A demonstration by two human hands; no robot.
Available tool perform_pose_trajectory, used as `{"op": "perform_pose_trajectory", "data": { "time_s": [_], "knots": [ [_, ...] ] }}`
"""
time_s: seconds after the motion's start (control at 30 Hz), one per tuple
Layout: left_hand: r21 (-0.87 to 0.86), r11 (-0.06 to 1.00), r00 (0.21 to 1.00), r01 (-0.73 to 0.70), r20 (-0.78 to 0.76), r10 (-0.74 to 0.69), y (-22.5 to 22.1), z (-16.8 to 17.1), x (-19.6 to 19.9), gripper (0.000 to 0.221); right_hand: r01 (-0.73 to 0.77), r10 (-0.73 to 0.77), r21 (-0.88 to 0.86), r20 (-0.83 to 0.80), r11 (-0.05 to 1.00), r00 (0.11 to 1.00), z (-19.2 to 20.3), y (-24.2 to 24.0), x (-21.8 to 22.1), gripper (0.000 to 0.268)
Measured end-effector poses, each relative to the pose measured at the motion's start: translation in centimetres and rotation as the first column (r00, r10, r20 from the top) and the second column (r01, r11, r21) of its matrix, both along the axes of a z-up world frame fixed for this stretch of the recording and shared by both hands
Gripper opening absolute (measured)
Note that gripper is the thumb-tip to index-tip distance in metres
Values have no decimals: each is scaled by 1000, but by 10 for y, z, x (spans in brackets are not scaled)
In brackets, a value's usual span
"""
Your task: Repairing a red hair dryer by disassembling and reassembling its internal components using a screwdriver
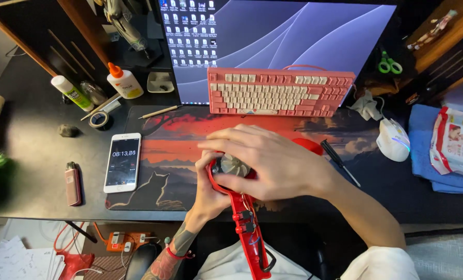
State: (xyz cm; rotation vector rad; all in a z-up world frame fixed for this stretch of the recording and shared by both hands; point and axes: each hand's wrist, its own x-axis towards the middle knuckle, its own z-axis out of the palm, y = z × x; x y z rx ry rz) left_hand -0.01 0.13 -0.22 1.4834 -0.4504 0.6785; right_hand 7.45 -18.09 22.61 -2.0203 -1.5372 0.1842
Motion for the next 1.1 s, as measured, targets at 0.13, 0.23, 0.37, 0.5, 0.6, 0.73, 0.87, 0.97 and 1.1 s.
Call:
{"op": "perform_pose_trajectory", "data": {
  "time_s": [0.13,0.23,0.37,0.5,0.6,0.73,0.87,0.97,1.1],
  "knots": [
    [-55,997,995,60,-77,-64,-3,-24,-4,107,75,-79,-116,-31,990,996,0,37,7,77],
    [19,999,980,-39,-193,42,2,-39,-3,95,61,-68,-239,-24,969,997,-13,57,16,97],
    [-22,1000,979,9,-203,-13,1,-47,7,108,-66,52,-330,-51,942,997,-22,57,22,79],
    [-10,1000,977,-17,-213,14,-4,-48,3,112,-55,6,-339,-144,939,990,-16,64,16,86],
    [-4,999,978,-37,-206,36,-5,-64,6,119,-15,-44,-341,-166,940,985,-19,66,14,88],
    [1,998,979,-65,-193,64,-3,-94,10,126,90,-171,-345,-212,934,962,-23,69,7,84],
    [42,996,993,-78,-85,82,8,-114,8,125,140,-201,-327,-161,935,966,-24,75,5,80],
    [12,998,994,-64,-85,64,17,-108,16,126,105,-149,-307,-125,946,981,-27,79,8,80],
    [-52,997,993,-61,-102,55,26,-98,17,127,78,-107,-299,-81,951,991,-35,78,9,80]
  ]
}}
